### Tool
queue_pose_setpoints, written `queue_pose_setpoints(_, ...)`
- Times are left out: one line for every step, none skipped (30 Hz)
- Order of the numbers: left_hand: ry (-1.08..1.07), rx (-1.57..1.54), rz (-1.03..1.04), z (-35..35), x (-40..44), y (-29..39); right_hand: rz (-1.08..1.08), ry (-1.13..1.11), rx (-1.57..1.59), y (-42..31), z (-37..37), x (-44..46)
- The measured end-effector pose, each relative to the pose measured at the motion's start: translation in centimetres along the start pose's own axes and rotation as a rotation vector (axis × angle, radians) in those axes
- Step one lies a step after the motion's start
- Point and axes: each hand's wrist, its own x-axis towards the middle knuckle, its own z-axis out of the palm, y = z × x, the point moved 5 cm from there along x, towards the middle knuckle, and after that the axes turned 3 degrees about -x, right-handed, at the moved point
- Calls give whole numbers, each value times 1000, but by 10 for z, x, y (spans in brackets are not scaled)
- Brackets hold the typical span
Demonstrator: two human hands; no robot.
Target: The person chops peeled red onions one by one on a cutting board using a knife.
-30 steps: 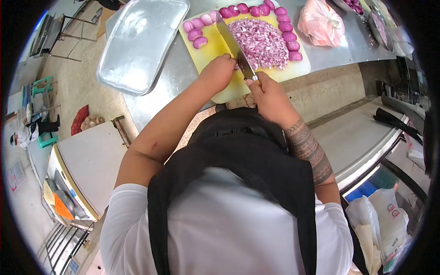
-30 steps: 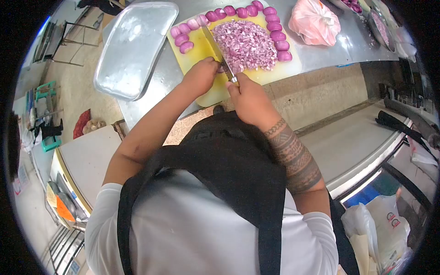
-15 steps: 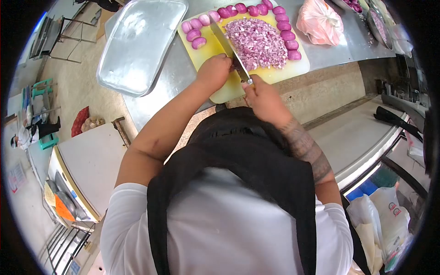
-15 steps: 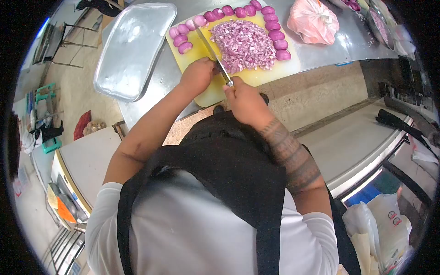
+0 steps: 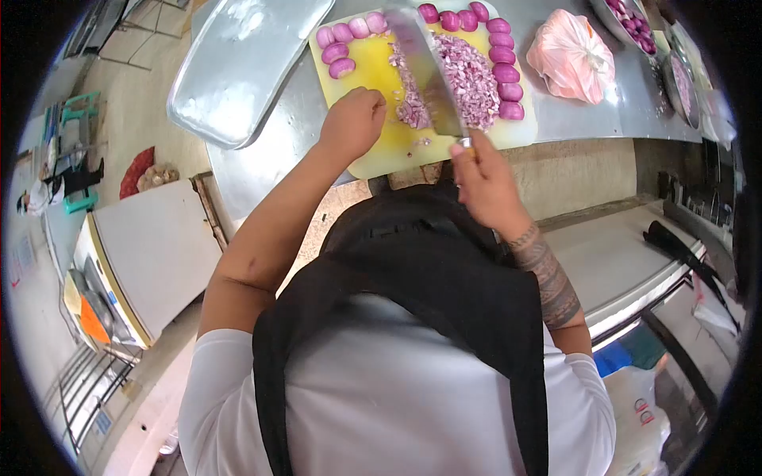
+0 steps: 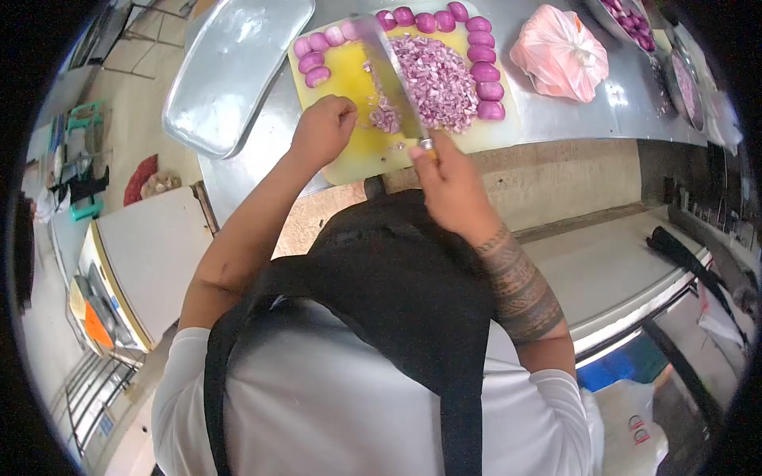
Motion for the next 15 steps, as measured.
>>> queue_pose_setpoints(1,-22,-46,-1,4,7,21,21,26,-3,-15,0)
queue_pose_setpoints(-10,13,-75,2,7,17,7,24,49,-3,-27,3)
queue_pose_setpoints(-22,47,-103,7,9,29,-7,28,73,-2,-40,7)
queue_pose_setpoints(-36,79,-132,11,10,36,-18,32,98,-1,-50,11)
queue_pose_setpoints(0,67,-151,17,11,35,-4,4,84,1,-57,14)
queue_pose_setpoints(37,55,-170,22,12,35,8,-23,70,2,-64,17)
queue_pose_setpoints(76,43,-189,27,13,34,20,-51,54,4,-70,21)
queue_pose_setpoints(115,45,-201,29,12,31,-14,-74,-38,7,-75,24)
queue_pose_setpoints(152,48,-215,25,9,30,-50,-100,-131,11,-77,27)
queue_pose_setpoints(191,53,-230,21,4,28,-87,-126,-221,13,-79,30)
queue_pose_setpoints(205,132,-224,16,0,27,-134,-165,-279,12,-80,31)
queue_pose_setpoints(218,213,-216,11,-4,26,-183,-202,-335,7,-80,30)
queue_pose_setpoints(228,294,-209,8,-7,27,-231,-239,-390,4,-79,30)
queue_pose_setpoints(216,259,-197,11,-10,25,-276,-284,-434,3,-77,32)
queue_pose_setpoints(204,223,-184,17,-13,23,-320,-328,-477,2,-75,34)
